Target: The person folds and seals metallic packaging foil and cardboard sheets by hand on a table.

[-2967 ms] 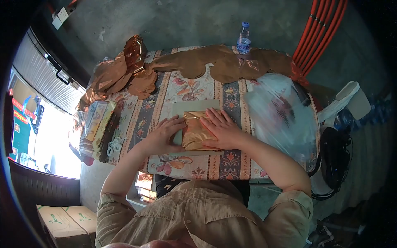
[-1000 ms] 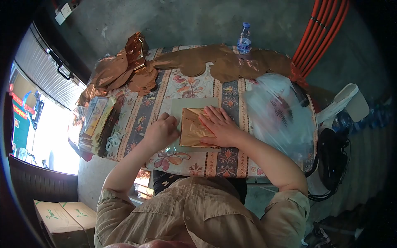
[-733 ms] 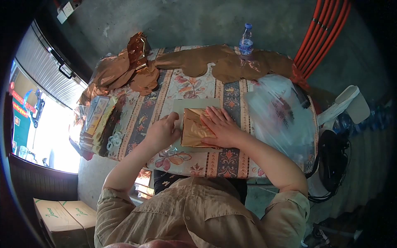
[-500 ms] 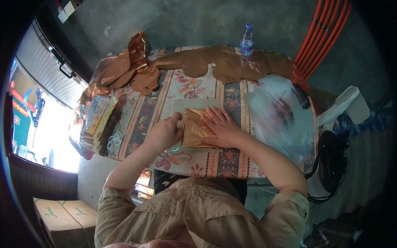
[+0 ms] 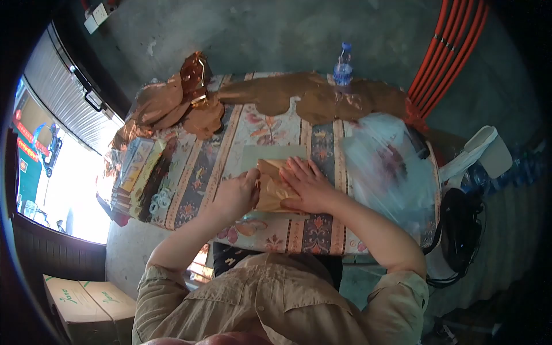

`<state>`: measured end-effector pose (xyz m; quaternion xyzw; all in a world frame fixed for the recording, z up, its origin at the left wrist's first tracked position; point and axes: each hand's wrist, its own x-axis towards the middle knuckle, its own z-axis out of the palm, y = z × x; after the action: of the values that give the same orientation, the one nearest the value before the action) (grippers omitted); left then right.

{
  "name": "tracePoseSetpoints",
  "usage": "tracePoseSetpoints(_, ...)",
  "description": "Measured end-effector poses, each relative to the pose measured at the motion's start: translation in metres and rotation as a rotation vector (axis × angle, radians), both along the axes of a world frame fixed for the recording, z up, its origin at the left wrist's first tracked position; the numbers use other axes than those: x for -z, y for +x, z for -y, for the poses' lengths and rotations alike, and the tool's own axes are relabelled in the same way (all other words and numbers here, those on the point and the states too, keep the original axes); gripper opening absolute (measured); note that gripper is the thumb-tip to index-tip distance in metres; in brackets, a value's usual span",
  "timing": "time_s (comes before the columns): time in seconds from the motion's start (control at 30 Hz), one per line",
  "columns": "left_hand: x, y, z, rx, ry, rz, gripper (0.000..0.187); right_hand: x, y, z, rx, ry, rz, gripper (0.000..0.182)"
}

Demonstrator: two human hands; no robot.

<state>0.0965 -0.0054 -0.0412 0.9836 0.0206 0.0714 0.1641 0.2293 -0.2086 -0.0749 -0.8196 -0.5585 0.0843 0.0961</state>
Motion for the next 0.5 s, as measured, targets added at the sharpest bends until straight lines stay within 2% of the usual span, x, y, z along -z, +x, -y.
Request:
tracePoseSetpoints(0.23,0.005,-0.002,-0.003,0.016,-0.021,0.018,0.024,0.002,-0.002,0.001,-0.008,-0.012,-0.005,0.087)
tracePoseSetpoints(0.33,0.004,-0.002,-0.003,0.017,-0.016,0.050,0.028,0.000,0.001,-0.001,-0.013,-0.019,0.002,0.087)
tracePoseSetpoints(0.4,0.000,-0.005,0.001,0.076,0.078,0.063,0.034,0.001,0.000,-0.001,-0.017,-0.034,-0.008,0.088)
tracePoseSetpoints(0.5,0.017,-0.002,-0.003,0.119,0.132,0.054,0.042,0.001,0.001,0.000,-0.024,-0.016,-0.016,0.088)
